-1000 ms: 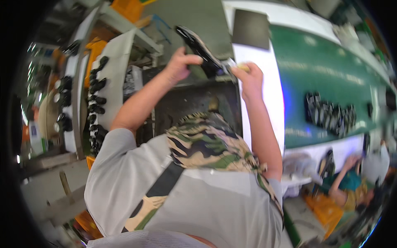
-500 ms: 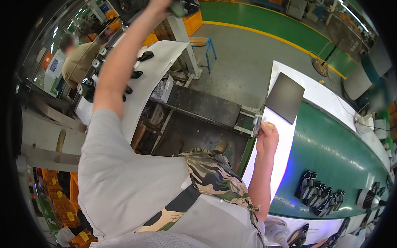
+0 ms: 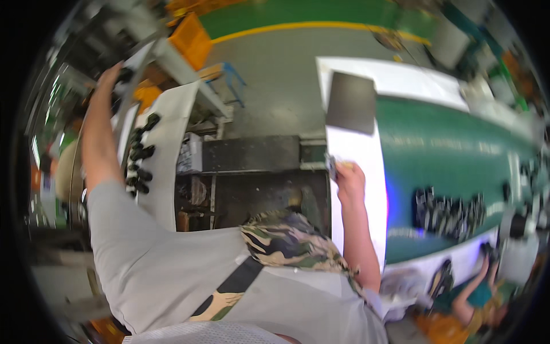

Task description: Apply adhesive or glue to the sole or upper of shoes using a small brush at an assembly station.

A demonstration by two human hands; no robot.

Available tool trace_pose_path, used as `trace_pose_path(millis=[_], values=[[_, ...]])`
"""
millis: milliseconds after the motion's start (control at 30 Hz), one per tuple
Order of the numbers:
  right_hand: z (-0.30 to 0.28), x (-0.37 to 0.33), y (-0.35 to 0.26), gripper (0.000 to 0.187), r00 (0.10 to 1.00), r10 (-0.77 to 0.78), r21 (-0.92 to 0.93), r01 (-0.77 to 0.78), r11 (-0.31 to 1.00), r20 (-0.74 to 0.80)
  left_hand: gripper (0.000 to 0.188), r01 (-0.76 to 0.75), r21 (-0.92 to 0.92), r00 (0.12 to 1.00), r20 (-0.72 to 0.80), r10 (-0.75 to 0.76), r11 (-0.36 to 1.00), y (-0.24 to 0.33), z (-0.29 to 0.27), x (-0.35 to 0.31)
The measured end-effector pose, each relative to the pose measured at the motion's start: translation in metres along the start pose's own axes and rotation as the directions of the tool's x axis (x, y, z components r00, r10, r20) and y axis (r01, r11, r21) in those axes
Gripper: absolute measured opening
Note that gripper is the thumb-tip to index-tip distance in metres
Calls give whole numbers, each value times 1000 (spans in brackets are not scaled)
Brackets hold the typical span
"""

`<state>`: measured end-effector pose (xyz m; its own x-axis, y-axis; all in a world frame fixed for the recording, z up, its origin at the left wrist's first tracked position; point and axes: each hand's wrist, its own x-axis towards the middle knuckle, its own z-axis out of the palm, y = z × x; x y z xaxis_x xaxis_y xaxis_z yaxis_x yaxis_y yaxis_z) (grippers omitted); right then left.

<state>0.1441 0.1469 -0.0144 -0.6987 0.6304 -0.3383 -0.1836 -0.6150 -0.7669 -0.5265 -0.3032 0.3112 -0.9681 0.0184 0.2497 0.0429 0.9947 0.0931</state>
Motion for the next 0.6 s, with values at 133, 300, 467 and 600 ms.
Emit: trace_pose_path(millis=[133,300,467,600], values=[[-23,-5,-1,15,998,-32,82,37,996,-60,91,49,-502,940,315,130,863,-43,-25,-11],[-90,-44,-17,12,958,-59,158,106,982,-282,95,313,-335,718,695,9,889,10,-13,-95],[-160,-80,-9,11,949,-47,249,129,960,-311,91,-4,259,995,95,-21,966,-4,-91,-88],[-191,-127,-13,12,886,-98,229,221,948,-453,81,-456,44,875,-164,456,889,144,-19,-119]])
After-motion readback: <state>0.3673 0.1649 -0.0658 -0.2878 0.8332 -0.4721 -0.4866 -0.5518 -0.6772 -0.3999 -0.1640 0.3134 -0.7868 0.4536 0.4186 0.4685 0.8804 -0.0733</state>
